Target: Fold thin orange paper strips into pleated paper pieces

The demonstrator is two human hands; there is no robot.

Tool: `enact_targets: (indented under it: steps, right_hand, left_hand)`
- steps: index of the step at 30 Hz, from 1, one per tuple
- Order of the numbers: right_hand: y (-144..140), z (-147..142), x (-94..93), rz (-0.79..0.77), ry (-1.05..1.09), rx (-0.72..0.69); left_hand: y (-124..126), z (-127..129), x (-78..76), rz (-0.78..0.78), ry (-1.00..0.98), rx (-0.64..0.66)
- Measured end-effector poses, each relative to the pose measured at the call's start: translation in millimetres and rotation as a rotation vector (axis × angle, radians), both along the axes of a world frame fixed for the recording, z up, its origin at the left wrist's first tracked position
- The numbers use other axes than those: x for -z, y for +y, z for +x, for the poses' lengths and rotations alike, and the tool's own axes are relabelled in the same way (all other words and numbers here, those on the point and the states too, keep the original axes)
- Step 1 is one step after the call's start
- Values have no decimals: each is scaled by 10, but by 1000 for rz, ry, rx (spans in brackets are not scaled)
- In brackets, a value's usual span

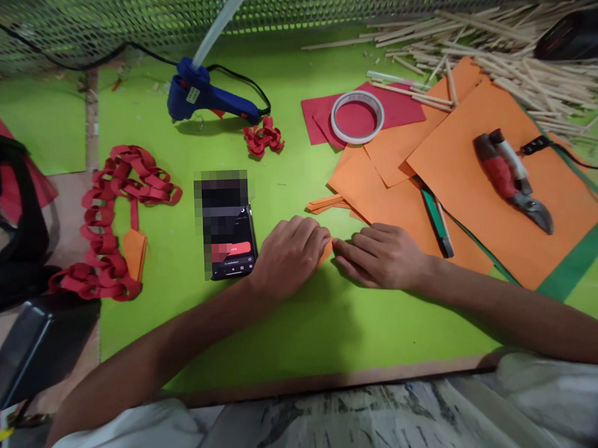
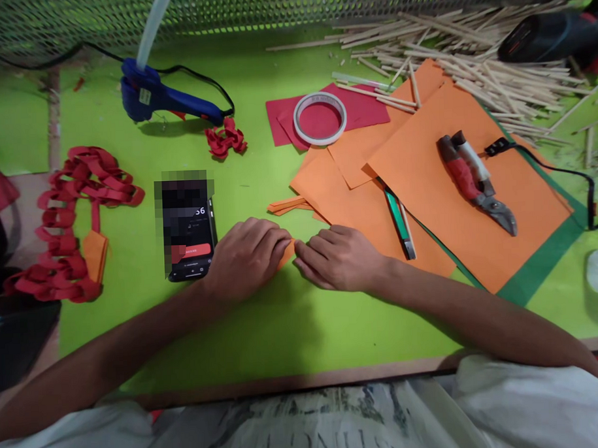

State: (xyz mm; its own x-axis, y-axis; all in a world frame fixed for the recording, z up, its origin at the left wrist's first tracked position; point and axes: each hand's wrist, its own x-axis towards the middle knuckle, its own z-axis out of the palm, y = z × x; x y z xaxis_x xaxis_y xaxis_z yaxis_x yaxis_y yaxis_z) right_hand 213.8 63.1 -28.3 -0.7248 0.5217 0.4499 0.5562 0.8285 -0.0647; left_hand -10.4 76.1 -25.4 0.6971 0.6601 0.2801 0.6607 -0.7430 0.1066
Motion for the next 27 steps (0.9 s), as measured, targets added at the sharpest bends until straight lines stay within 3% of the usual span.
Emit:
enact_targets:
  steps: [11, 20, 27]
  right_hand:
    - [7, -9, -3, 33, -11, -5]
    - [3, -9, -7, 29, -18, -5]
    - [5, -10, 1, 16, 2, -2]
  left_hand:
    - [19, -26, -38, 109, 119, 90]
    - [57, -14, -36, -69, -27, 26]
    - [43, -48, -37, 121, 84, 129]
